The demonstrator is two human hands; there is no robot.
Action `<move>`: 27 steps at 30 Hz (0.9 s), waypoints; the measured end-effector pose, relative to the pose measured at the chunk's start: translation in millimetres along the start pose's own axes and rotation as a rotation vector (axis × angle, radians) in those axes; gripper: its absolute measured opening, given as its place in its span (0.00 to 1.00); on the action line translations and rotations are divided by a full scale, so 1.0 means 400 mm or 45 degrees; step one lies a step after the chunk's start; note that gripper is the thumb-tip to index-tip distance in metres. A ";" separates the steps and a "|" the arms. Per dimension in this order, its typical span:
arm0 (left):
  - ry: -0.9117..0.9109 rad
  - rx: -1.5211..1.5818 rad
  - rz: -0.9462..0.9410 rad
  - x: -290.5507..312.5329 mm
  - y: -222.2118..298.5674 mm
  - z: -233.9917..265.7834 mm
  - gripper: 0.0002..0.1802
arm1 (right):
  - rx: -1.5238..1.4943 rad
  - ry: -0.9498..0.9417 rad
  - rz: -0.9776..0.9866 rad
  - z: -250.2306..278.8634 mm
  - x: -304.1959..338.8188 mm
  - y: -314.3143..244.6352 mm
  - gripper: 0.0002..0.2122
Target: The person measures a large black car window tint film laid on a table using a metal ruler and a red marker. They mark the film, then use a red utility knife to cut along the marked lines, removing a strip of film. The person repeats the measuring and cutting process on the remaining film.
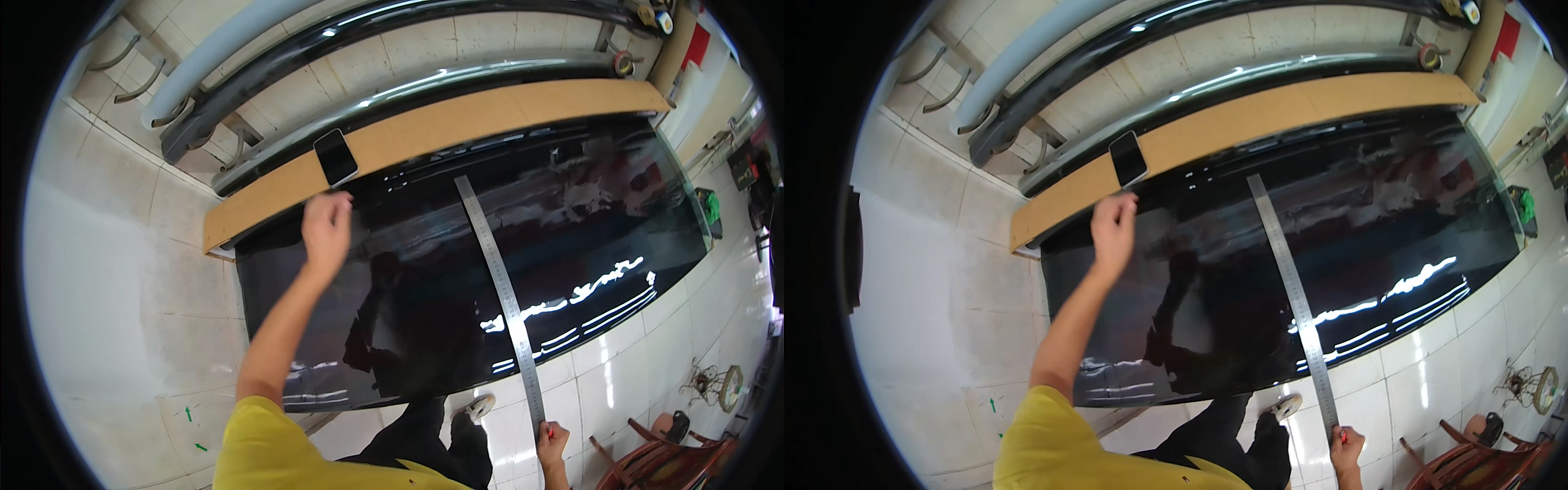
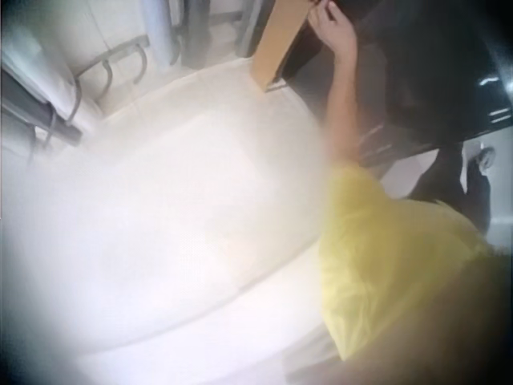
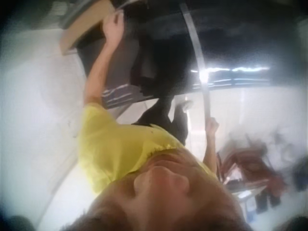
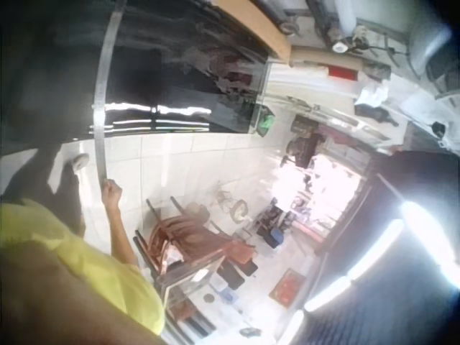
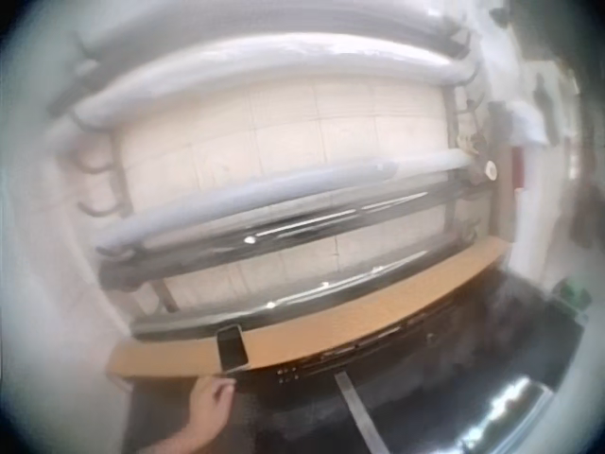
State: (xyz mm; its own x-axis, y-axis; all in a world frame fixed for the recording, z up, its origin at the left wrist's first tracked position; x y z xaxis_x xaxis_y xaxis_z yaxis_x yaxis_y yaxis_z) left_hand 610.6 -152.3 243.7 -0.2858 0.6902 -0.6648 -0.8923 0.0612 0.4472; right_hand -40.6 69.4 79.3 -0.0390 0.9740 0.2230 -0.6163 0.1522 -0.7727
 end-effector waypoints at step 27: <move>0.106 -0.013 0.707 -0.287 -0.427 -0.023 0.35 | 0.116 -0.062 0.000 -0.020 0.066 0.038 0.13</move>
State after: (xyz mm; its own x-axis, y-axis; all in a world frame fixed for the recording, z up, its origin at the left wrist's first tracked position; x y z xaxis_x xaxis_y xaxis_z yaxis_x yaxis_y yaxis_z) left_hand 792.5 -248.6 238.2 -0.7400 0.5577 -0.3761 -0.6032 -0.3028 0.7379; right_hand -44.8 98.6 68.8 -0.0761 0.9643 0.2536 -0.6853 0.1342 -0.7158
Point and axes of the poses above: each hand's wrist, its own x-axis away from the middle knuckle, its own z-axis out of the back of the hand, y = z × x, the point moved 3 cm from there along -x, towards the middle knuckle, and after that the axes turned 3 degrees about -z, right-handed, at the moved point
